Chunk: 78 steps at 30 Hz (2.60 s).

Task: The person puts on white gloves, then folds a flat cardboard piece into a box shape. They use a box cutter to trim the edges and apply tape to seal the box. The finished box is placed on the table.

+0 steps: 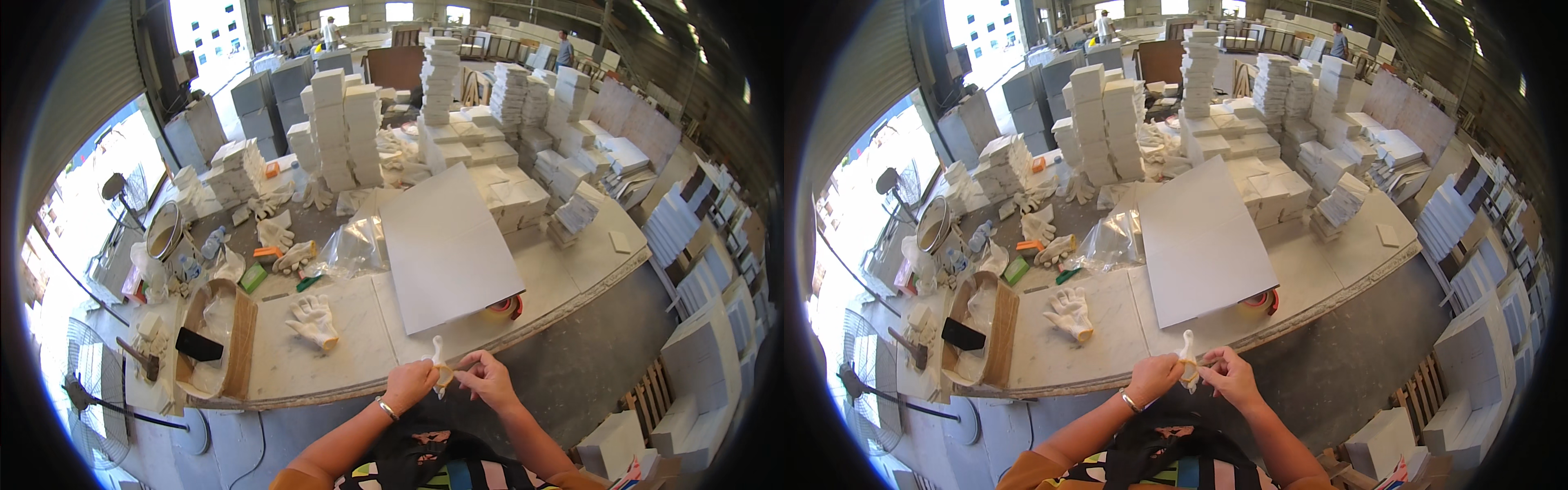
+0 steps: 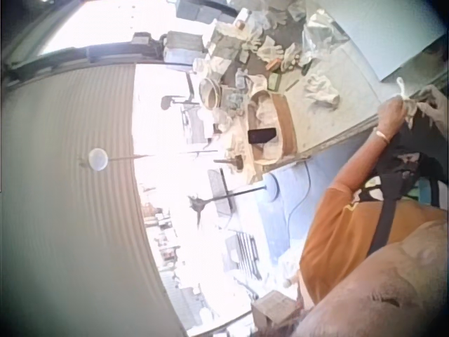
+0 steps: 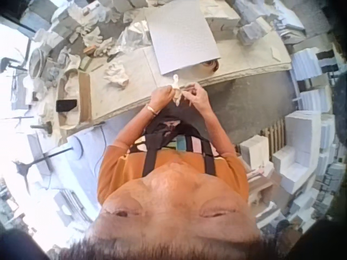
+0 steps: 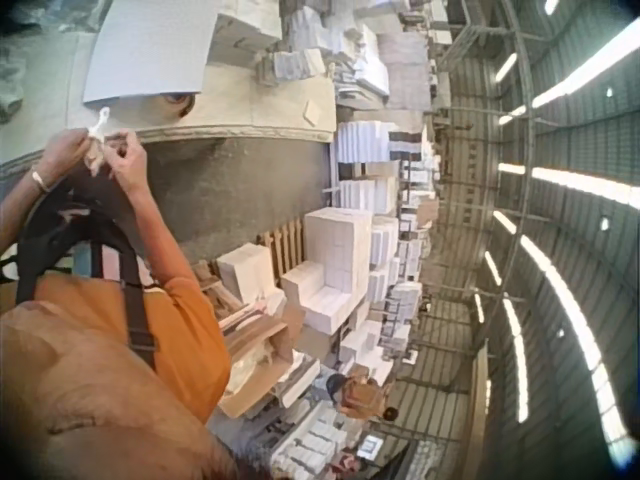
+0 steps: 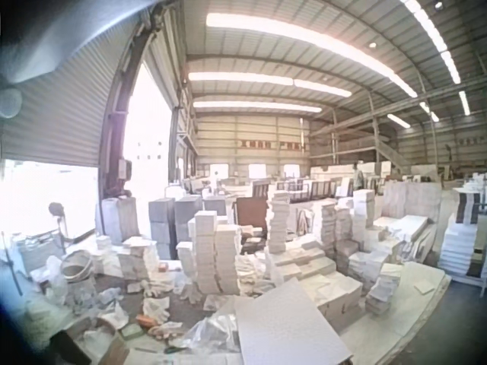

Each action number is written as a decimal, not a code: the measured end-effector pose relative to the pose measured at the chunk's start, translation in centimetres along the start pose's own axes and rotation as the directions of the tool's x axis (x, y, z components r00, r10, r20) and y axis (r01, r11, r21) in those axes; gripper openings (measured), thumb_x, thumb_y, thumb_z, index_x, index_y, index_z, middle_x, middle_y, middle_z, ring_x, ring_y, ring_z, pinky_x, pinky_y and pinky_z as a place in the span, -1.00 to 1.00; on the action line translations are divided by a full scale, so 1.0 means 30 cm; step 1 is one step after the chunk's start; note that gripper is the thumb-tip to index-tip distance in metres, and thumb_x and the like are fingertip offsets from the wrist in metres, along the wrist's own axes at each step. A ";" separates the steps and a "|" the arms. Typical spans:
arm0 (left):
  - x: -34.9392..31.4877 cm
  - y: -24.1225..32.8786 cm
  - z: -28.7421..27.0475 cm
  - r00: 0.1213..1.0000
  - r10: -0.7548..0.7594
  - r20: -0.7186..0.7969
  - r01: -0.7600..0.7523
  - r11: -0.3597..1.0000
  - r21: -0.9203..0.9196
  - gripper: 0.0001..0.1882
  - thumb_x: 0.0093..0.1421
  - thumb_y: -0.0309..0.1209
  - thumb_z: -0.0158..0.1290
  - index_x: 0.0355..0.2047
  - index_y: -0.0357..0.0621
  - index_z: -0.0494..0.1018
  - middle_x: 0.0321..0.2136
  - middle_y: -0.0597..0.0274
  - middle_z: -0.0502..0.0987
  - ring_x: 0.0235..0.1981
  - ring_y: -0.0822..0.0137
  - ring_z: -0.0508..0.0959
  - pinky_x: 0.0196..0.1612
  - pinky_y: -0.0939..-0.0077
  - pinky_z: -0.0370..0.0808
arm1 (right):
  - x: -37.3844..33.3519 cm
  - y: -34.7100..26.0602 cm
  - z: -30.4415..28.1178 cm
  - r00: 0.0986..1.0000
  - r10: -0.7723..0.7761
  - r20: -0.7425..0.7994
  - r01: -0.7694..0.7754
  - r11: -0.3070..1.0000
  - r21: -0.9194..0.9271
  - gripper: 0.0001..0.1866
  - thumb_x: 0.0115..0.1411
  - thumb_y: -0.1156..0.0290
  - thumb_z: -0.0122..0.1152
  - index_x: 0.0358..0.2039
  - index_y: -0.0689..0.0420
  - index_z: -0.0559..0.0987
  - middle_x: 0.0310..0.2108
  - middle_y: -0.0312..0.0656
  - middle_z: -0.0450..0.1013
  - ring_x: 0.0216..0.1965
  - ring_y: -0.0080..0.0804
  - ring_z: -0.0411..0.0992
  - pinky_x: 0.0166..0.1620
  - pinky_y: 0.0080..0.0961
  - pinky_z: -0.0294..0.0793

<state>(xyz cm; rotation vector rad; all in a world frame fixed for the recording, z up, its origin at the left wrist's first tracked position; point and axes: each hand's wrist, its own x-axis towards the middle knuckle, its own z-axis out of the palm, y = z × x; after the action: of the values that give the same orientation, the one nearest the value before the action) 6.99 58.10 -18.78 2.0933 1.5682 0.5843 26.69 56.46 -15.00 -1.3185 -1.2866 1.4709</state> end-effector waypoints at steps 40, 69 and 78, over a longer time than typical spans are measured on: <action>0.009 0.123 -0.023 0.980 0.125 -0.152 -0.163 0.948 -0.274 -0.74 0.21 -0.22 -0.02 -0.54 -0.08 0.45 -0.56 0.14 0.52 -0.49 0.03 0.55 -0.43 0.17 0.46 | 0.019 0.032 -0.028 0.952 -0.036 0.305 0.245 0.689 -0.682 -0.87 0.17 0.46 0.10 -0.35 0.24 0.56 -0.47 -0.10 0.54 -0.44 -0.24 0.50 -0.35 -0.43 0.43; 0.013 -0.016 -0.192 0.977 -0.125 -0.176 0.059 0.940 -0.336 -0.75 0.15 -0.37 0.05 -0.58 -0.27 0.37 -0.68 -0.08 0.36 -0.68 0.01 0.34 -0.56 0.27 0.32 | 0.104 -0.126 0.074 0.830 -0.422 0.365 0.557 0.595 -0.579 -0.72 0.06 0.61 0.15 -0.18 0.09 0.51 -0.32 -0.04 0.50 -0.35 0.00 0.49 -0.31 -0.25 0.49; 0.053 0.007 -0.156 0.986 -0.088 -0.140 0.040 0.948 -0.315 -0.72 0.17 -0.35 0.07 -0.60 -0.26 0.36 -0.68 -0.07 0.36 -0.69 0.02 0.36 -0.58 0.26 0.32 | 0.086 -0.093 0.039 0.799 -0.502 0.331 0.592 0.561 -0.579 -0.68 0.02 0.63 0.11 -0.16 0.13 0.49 -0.26 -0.02 0.51 -0.32 0.00 0.50 -0.33 -0.26 0.50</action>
<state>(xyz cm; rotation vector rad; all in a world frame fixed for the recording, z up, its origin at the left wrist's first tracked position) 4.83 60.07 -14.78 1.7908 1.5053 0.9228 24.87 59.27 -12.86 -1.0503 -2.2057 0.6512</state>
